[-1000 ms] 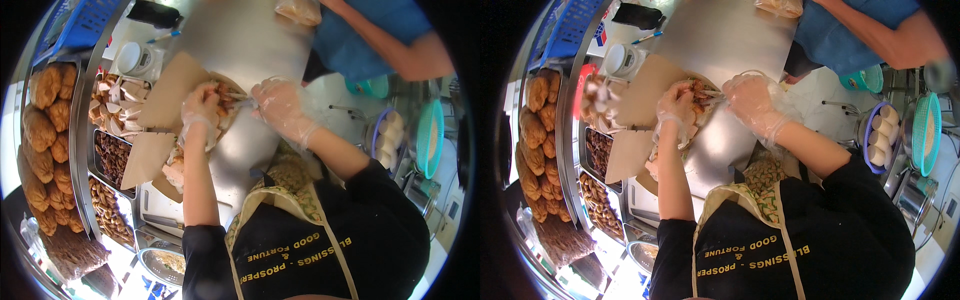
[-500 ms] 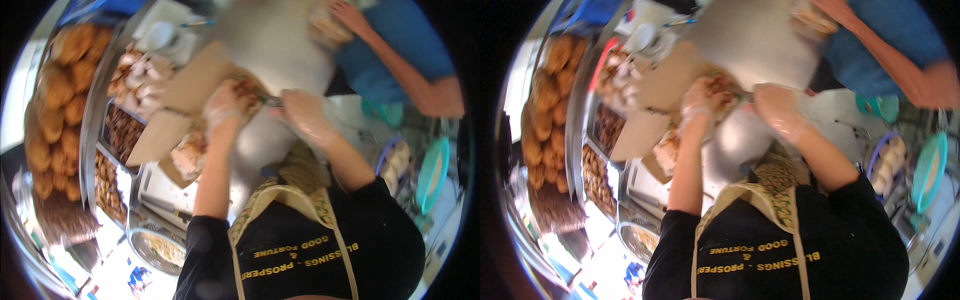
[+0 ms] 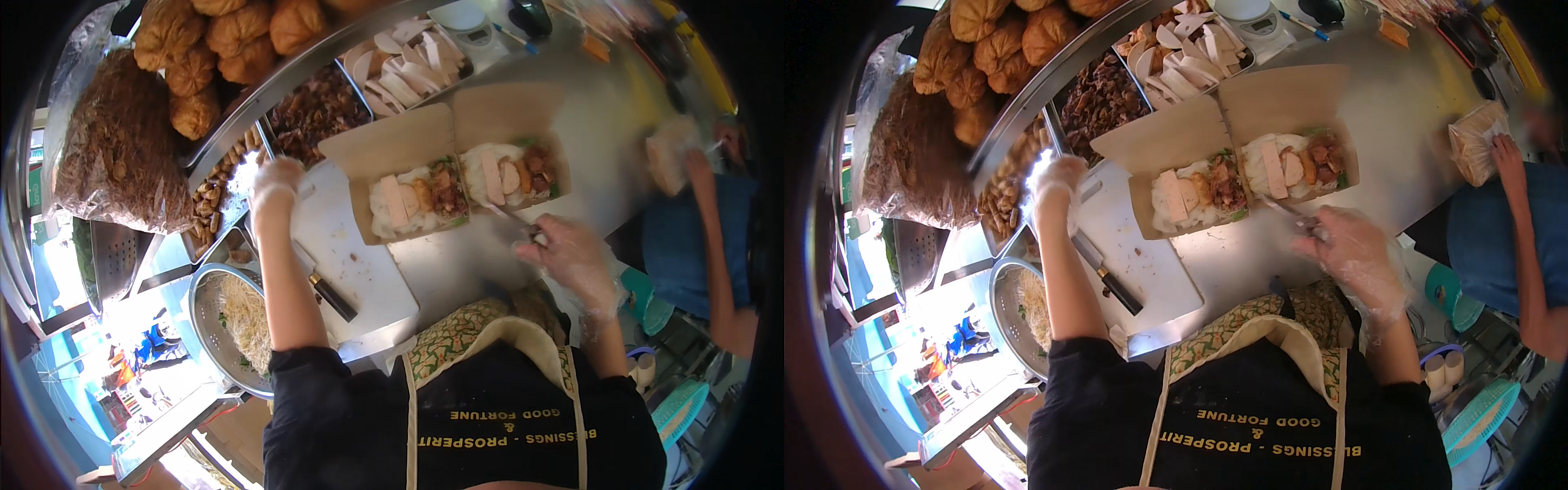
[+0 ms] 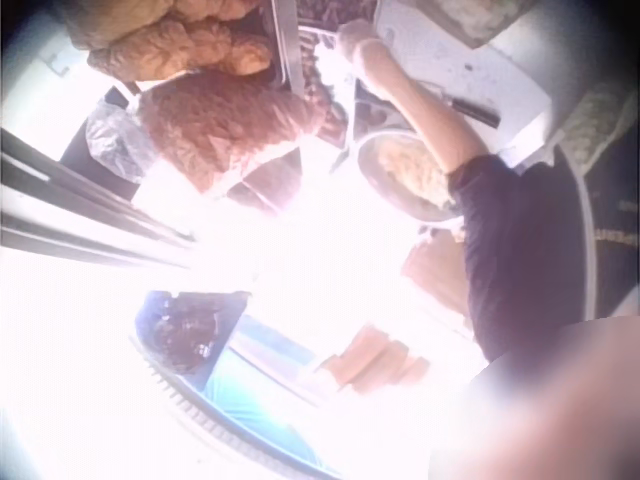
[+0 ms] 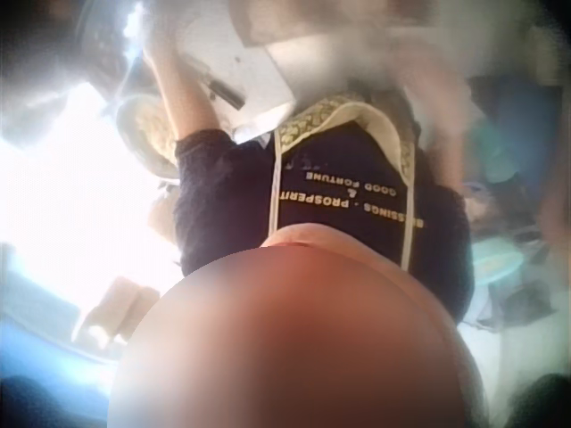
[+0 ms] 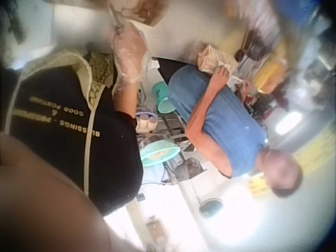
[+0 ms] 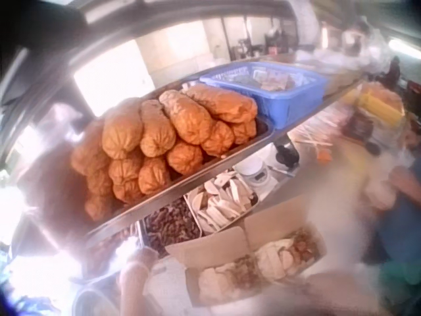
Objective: The person assembles a street food dish by placing rice and vegetables into a paper container, then adding sliced meat and fried items. They use scissors to cut the meat and a knife to slice a cylindrical food item before packaging it in a plastic bag.
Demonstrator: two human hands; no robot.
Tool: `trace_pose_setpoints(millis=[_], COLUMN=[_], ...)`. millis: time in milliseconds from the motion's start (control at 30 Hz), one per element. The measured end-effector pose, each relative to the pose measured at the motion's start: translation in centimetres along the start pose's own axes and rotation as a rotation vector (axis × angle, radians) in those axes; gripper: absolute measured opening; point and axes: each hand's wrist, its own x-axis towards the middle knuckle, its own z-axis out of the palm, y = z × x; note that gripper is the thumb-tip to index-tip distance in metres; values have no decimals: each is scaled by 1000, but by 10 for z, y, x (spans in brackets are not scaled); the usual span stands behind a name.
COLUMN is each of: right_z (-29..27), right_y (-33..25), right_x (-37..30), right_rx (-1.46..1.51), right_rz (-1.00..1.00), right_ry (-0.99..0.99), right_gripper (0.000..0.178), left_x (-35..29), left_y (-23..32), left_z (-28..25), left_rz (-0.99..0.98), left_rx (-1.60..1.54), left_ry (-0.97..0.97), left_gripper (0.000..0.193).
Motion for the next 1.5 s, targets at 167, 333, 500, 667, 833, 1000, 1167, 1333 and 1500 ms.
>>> trace_pose_setpoints(millis=[167,333,500,667,833,1000,1167,1333,1500], right_z=[22,45,54,54,64,71,70,66,56], right_y=[-40,-55,-62,-74,-91,-108,-137,-150,-136], right_x=[14,25,29,31,39,57,87,104,75], right_rx=[52,82,21,38,45,114,200,303,197], right_rz=[-175,-234,-191,-200,-261,-343,-485,-428,-385], right_ry=[-129,-68,-99,-188,-183,-115,-16,-171,-189], right_gripper=[51,56,56,53,51,45,48,66,58], left_x=[71,91,65,59,63,52,28,-24,-46], left_y=[-26,-22,-25,-10,-32,-49,-47,-40,-27], left_z=[14,2,9,28,32,35,20,30,72], left_rz=[318,271,436,559,388,278,241,383,436], left_rx=[13,-24,-394,-231,-774,-1509,-1626,-1611,-1825], left_ry=[489,434,71,72,-108,-159,-122,-161,-523], left_gripper=[25,27,30,34,30,18,24,20,23])
